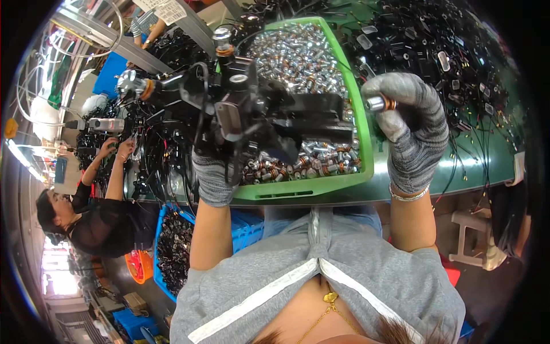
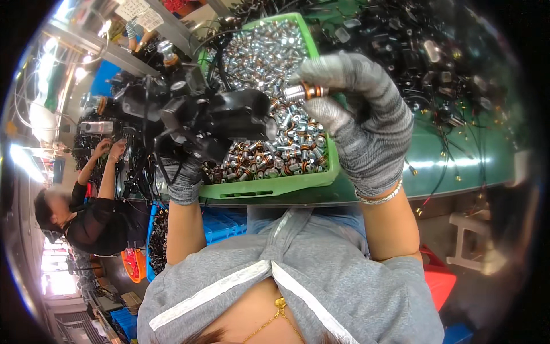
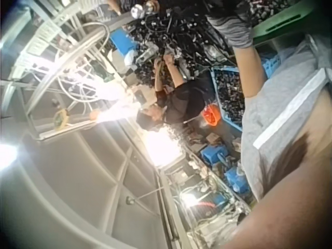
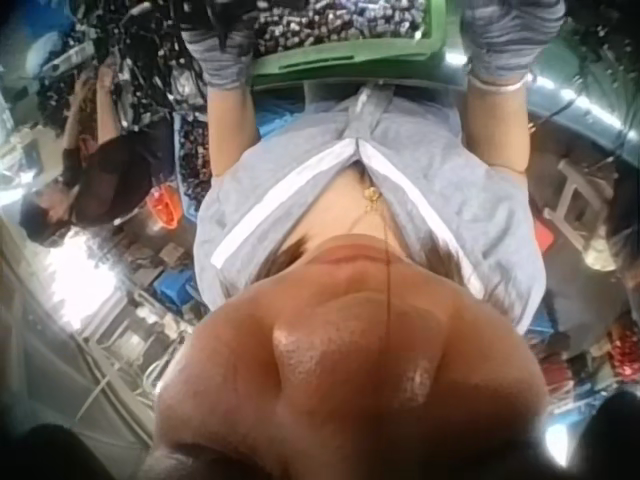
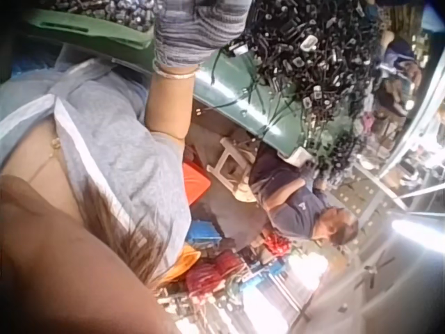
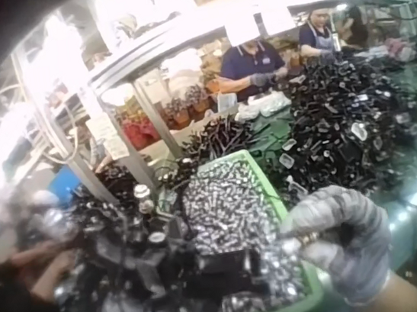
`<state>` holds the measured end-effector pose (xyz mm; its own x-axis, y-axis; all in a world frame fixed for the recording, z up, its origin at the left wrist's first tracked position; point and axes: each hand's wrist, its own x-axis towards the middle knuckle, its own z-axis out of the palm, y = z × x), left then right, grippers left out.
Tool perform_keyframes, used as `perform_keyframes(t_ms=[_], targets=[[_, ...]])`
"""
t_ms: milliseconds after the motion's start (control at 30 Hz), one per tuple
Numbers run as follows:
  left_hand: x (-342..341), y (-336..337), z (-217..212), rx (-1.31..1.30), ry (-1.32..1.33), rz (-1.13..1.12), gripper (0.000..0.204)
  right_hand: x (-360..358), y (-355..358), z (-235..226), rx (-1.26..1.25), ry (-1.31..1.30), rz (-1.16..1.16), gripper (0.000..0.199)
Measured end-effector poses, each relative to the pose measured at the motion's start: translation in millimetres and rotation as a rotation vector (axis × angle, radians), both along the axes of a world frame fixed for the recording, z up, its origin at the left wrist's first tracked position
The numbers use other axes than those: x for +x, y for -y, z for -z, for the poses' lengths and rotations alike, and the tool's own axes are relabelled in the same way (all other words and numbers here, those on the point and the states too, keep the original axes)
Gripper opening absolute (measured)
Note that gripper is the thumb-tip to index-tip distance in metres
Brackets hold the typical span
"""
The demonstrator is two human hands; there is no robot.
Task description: The worker is assembling small hardware components by inserting silver metal parts into black plastic housings at a manual workstation.
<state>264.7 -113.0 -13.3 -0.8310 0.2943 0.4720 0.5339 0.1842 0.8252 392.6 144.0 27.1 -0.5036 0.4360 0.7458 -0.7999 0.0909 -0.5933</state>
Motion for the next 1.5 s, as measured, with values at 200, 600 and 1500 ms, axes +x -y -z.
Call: perform_keyframes(t_ms=[200,600,1500], targets=[[-9.7,11.9,15.8,0.056,-0.096,0.077,0.041,7.9,4.6,2.0,0.381,0.017,0.29,0.028],[-3.8,8.9,15.2,0.058,-0.117,-0.036,0.065,23.0,4.1,-9.3,0.533,0.047,0.352,0.03],[12.4,-17.0,-3.9,-0.036,-0.284,-0.076,0.034,32.8,24.5,-4.4,0.297,0.26,0.4,0.02]])
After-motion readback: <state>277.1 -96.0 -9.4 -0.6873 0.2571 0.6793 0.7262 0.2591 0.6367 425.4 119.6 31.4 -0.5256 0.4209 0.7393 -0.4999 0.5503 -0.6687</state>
